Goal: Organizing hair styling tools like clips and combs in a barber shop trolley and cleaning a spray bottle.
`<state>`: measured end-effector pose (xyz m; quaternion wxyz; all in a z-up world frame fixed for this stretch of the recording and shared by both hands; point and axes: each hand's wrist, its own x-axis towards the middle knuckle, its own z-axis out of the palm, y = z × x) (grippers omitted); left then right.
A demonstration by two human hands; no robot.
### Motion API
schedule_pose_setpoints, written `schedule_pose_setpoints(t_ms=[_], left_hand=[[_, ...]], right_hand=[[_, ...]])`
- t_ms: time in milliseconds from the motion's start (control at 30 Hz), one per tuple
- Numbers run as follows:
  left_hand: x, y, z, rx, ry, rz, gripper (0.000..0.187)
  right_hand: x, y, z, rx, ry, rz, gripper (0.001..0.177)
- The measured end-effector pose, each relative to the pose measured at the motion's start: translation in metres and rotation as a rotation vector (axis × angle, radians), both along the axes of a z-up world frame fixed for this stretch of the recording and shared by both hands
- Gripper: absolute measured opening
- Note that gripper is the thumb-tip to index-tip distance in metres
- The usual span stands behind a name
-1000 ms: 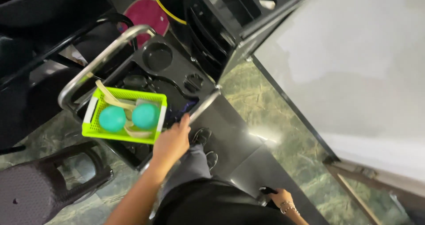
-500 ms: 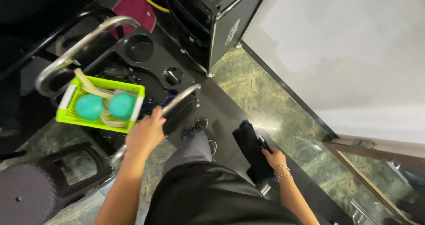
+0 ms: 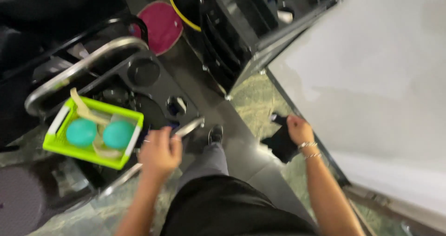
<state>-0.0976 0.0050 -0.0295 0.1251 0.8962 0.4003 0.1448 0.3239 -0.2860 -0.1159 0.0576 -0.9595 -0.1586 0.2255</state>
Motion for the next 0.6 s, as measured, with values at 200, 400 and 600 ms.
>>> schedule_pose_setpoints(t_ms=[200, 400, 600], left_hand=[[0.171, 0.002, 0.015, -0.133, -0.33, -0.229, 0.04], [0.302, 0.028, 0.032, -0.145, -0.224, -0.327, 0.049], [0.341, 0.069, 0.017, -0.314, 0.077, -0.378, 0.07]], right_hand=[[0.127, 0.141, 0.121, -0.061, -0.194, 0.116, 0.062], [0.156, 0.248, 0.224, -0.329, -0.225, 0.241, 0.075], [0.22, 0.246, 0.161, -0.458, -0.216, 0.271, 0.071]])
